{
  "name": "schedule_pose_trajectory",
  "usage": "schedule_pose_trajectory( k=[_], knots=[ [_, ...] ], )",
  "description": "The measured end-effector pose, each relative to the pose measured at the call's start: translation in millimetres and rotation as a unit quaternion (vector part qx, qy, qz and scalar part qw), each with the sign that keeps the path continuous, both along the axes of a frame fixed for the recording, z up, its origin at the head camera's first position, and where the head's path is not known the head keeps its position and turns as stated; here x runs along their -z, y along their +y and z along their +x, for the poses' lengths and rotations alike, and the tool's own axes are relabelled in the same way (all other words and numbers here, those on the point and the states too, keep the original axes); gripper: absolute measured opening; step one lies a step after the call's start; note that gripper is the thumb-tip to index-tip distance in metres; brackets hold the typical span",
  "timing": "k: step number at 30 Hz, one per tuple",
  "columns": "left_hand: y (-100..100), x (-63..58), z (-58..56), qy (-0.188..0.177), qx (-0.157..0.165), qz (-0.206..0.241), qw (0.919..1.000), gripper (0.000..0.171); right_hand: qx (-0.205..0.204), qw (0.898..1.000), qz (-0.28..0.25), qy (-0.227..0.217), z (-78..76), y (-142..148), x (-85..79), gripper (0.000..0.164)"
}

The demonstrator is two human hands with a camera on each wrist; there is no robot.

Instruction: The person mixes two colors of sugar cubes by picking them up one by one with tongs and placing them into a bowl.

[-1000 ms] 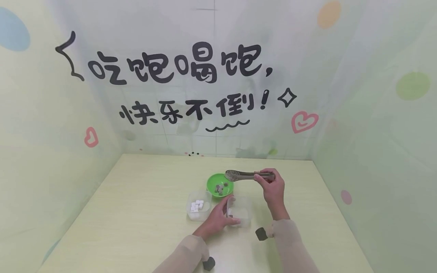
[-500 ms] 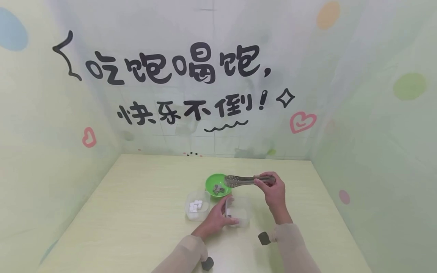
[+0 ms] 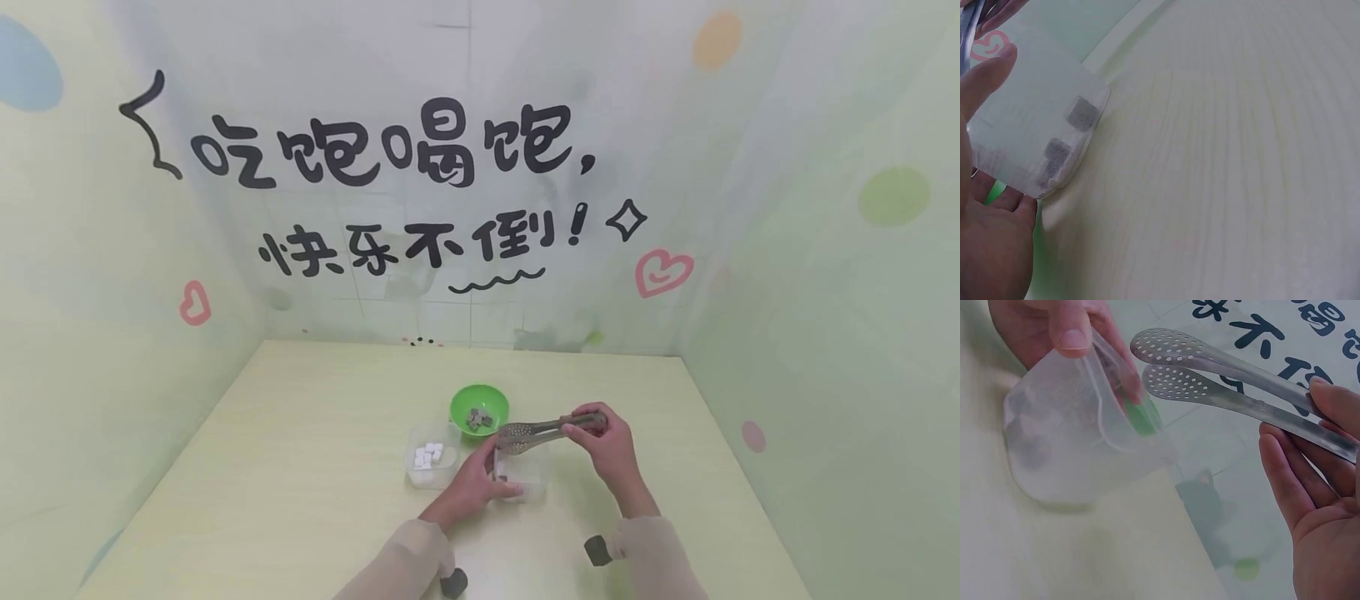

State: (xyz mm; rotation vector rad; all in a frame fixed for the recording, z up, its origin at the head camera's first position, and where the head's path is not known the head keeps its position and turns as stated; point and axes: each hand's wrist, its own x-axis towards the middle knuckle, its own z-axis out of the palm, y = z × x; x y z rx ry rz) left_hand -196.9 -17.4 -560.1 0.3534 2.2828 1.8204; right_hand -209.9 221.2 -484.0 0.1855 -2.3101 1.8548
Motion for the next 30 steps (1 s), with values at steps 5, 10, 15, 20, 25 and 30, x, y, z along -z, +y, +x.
schedule_pose_trajectory(
  k=[5, 10, 15, 20, 25, 30],
  knots=[
    [-1, 2.1, 0.9, 0.0, 0.008, 0.009, 0.9999, 0.1, -0.019, 0.999, 0.029, -0.006, 6.4, 3, 5.8, 0.03],
    [-1, 5.2, 0.0, 0.007, 0.01, 0.019, 0.9997, 0.1, -0.042, 0.999, 0.031, -0.012, 6.5, 6, 10.1, 0.028],
    [0, 5.4, -0.3, 0.002, 0.004, 0.019, 0.9998, 0.1, -0.069, 0.996, 0.052, -0.029, 4.1, 7, 15.1, 0.026],
    [2, 4.1, -0.5, 0.002, 0.0, 0.011, 0.9999, 0.101, -0.088, 0.992, 0.079, -0.037, 1.5, 6, 16.7, 0.025],
    [2, 2.2, -0.8, 0.0, 0.0, 0.014, 0.9999, 0.101, -0.122, 0.985, 0.104, -0.056, 4.5, 1, 4.7, 0.022],
    [2, -1.9, -0.2, 0.004, -0.002, 0.014, 0.9999, 0.1, -0.129, 0.984, 0.114, -0.045, 11.9, -6, -10.4, 0.02]
  ],
)
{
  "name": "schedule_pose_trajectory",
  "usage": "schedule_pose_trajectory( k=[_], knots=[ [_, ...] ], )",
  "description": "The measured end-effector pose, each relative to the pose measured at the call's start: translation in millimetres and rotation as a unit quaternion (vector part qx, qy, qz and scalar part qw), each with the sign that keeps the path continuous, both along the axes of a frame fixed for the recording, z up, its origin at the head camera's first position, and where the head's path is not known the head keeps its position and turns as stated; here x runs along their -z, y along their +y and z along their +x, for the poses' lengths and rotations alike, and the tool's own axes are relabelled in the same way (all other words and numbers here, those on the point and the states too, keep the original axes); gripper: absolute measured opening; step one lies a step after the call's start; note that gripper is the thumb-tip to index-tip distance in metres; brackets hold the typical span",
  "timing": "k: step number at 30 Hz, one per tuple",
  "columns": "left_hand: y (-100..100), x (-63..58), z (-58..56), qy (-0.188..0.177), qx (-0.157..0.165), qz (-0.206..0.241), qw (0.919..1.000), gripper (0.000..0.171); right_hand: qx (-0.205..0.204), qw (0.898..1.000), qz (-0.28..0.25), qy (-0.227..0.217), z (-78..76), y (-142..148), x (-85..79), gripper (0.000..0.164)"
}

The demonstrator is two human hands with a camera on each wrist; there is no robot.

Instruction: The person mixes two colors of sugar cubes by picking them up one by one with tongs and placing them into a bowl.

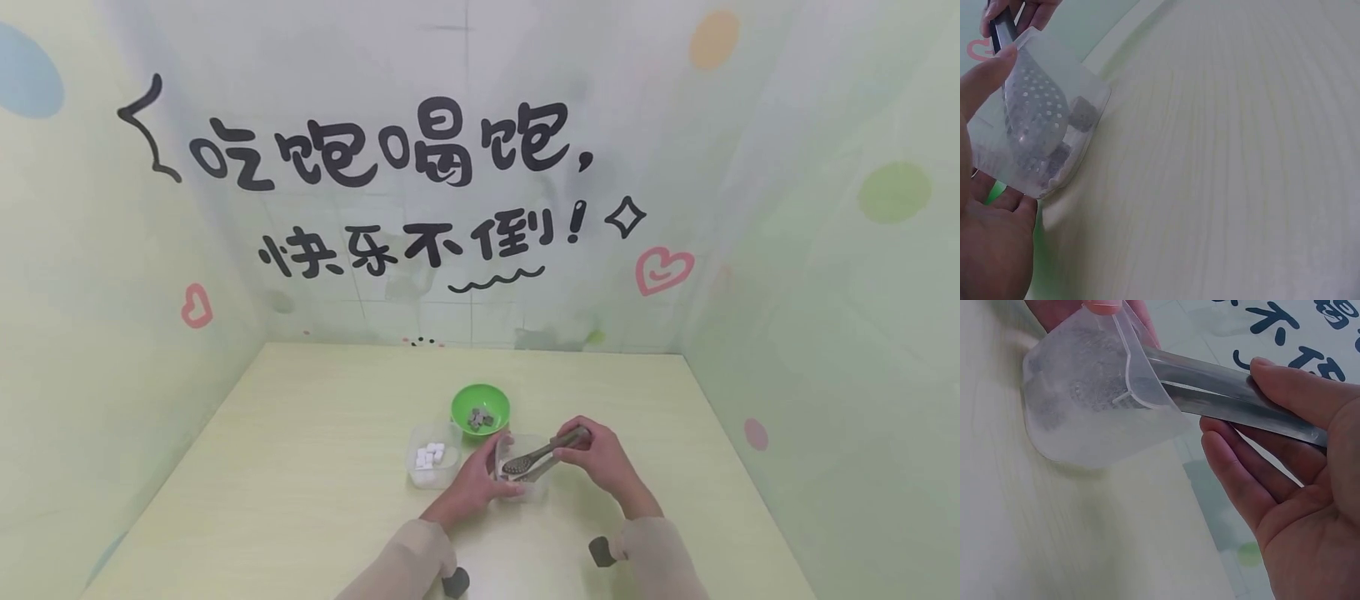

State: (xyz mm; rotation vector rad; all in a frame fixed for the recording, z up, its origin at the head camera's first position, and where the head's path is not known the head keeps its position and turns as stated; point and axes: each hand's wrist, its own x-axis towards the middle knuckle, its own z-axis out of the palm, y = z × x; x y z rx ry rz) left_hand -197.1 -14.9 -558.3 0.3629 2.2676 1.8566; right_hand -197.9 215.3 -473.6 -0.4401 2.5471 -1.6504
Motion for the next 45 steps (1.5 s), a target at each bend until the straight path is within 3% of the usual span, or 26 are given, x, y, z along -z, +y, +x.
schedule_pose_trajectory(
  k=[7, 17, 45],
  knots=[
    [0, 4.8, -2.9, 0.003, 0.002, -0.013, 0.9999, 0.098, 0.032, 0.998, 0.019, 0.047, 7.0, -11, -3.9, 0.02],
    [1, 3.0, -2.9, 0.014, 0.007, -0.001, 0.9999, 0.097, 0.073, 0.995, 0.008, 0.062, -8.3, -4, 31.2, 0.02],
    [1, 4.8, -3.2, 0.002, 0.001, -0.006, 1.0, 0.101, 0.119, 0.986, -0.066, 0.095, -5.8, 7, 13.9, 0.022]
  ],
)
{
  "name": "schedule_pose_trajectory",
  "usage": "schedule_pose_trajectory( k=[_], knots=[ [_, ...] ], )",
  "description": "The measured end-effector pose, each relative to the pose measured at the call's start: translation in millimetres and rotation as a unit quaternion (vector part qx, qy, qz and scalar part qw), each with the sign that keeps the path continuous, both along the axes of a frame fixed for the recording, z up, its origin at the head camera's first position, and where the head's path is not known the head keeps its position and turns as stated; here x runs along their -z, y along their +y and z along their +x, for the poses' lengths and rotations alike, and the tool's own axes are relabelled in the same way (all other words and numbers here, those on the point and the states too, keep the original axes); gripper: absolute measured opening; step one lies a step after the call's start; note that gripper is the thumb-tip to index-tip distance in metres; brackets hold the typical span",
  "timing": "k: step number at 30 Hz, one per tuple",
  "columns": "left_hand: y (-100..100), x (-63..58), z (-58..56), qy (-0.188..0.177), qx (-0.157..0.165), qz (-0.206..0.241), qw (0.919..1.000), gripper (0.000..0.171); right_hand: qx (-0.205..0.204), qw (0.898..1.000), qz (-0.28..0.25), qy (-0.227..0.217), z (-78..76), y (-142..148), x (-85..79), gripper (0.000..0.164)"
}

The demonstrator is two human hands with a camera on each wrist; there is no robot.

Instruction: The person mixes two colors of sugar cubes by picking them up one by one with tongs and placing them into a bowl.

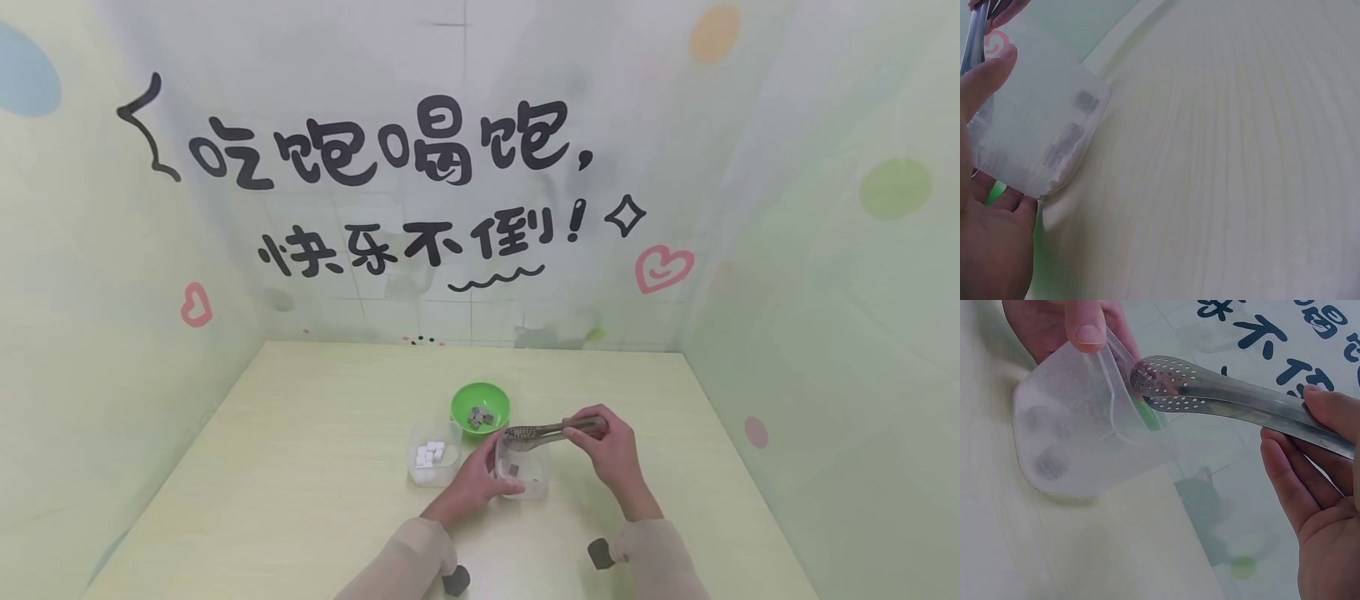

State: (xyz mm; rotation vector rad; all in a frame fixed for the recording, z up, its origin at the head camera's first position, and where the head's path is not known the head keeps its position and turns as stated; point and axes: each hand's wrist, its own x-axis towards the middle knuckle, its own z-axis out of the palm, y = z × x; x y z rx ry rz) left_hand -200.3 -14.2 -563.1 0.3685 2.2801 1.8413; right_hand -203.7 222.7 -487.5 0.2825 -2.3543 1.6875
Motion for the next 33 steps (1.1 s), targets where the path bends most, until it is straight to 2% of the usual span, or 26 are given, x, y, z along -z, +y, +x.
schedule_pose_trajectory(
  k=[12, 15, 19, 22, 28, 33],
  knots=[
    [0, 0.1, 0.2, -0.003, -0.004, -0.01, 0.9999, 0.102, 0.009, 0.998, -0.056, 0.034, -5.9, -4, -10.5, 0.024],
    [-1, -0.2, 0.1, -0.007, -0.004, -0.01, 0.9999, 0.1, 0.006, 0.997, -0.07, 0.037, -3.6, -9, -21.0, 0.023],
    [-1, -0.6, 0.3, -0.008, -0.003, -0.01, 0.9999, 0.098, 0.013, 0.995, -0.086, 0.039, -5.5, -15, -26.0, 0.023],
    [-1, -1.0, 0.4, -0.007, -0.001, -0.006, 1.0, 0.099, 0.024, 0.994, -0.094, 0.045, -12.3, -17, -20.6, 0.025],
    [-1, -1.6, 0.9, -0.002, -0.002, -0.004, 1.0, 0.098, 0.039, 0.993, -0.099, 0.043, -17.3, -24, -24.8, 0.024],
    [-1, -1.5, 0.4, -0.004, -0.002, -0.008, 1.0, 0.097, 0.038, 0.992, -0.112, 0.045, -12.1, -33, -36.8, 0.023]
  ],
)
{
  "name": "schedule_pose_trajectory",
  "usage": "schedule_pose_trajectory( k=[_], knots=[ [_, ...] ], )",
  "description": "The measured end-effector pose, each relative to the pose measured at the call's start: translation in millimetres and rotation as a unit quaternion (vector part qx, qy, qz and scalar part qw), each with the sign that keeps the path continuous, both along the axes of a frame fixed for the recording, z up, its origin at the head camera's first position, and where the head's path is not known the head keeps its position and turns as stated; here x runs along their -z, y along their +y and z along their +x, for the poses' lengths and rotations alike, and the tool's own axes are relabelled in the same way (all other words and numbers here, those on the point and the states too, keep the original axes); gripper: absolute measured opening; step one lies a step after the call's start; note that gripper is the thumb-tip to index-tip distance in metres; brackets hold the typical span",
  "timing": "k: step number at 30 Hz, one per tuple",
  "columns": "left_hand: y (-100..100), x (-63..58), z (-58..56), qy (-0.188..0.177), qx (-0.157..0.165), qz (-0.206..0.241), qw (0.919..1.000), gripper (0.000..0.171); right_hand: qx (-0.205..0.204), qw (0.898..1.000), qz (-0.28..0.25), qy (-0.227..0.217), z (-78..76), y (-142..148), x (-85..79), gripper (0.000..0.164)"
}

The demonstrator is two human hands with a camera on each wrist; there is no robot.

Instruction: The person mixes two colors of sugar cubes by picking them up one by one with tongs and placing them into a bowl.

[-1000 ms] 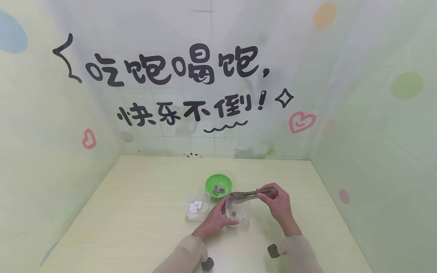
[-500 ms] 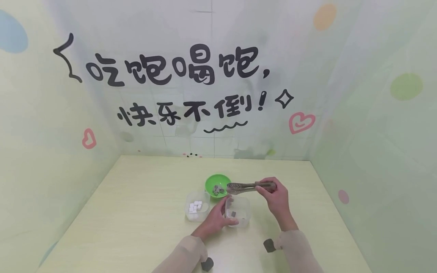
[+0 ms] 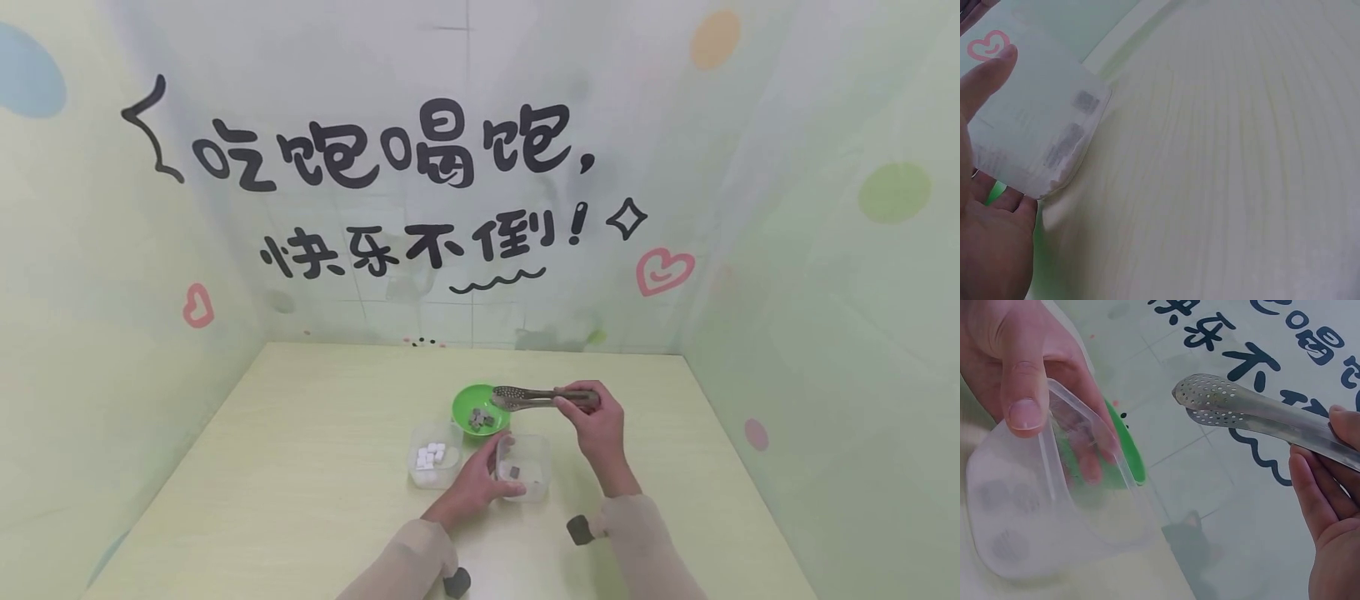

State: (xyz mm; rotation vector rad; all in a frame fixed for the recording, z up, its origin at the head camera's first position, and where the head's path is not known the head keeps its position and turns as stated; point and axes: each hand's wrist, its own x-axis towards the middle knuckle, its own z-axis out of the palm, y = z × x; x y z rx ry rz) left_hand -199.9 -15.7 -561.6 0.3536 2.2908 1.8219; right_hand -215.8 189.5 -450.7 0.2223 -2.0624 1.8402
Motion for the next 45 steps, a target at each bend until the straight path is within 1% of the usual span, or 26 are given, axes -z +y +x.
schedule_pose_trajectory(
  k=[4, 13, 21, 27, 33, 37, 41, 45],
  knots=[
    [0, 0.5, 0.2, -0.006, 0.0, 0.0, 1.0, 0.097, 0.001, 1.0, 0.001, 0.003, 6.4, -6, -8.8, 0.023],
    [0, 1.7, 0.1, 0.0, 0.003, 0.0, 1.0, 0.097, 0.005, 1.0, 0.004, -0.001, 5.5, -7, -6.9, 0.025],
    [0, 1.2, -0.3, 0.005, 0.005, 0.001, 1.0, 0.099, 0.009, 1.0, 0.001, -0.028, -4.6, 5, 13.0, 0.027],
    [-1, 0.2, 0.7, 0.005, 0.004, 0.005, 1.0, 0.096, -0.015, 0.999, 0.024, -0.027, 1.4, 15, 17.5, 0.028],
    [0, -1.2, 2.8, -0.004, -0.001, -0.007, 1.0, 0.102, -0.048, 0.996, 0.044, -0.053, 9.5, 27, 25.3, 0.029],
    [0, -0.9, 2.4, -0.003, 0.001, 0.002, 1.0, 0.103, -0.055, 0.994, 0.066, -0.066, 14.1, 33, 31.1, 0.029],
    [-1, -0.1, 2.0, 0.002, 0.007, 0.011, 0.9999, 0.101, -0.064, 0.992, 0.083, -0.068, 15.9, 37, 37.2, 0.027],
    [-1, 1.2, 1.1, 0.007, 0.01, 0.013, 0.9998, 0.099, -0.077, 0.991, 0.085, -0.07, 14.7, 38, 44.1, 0.025]
  ],
)
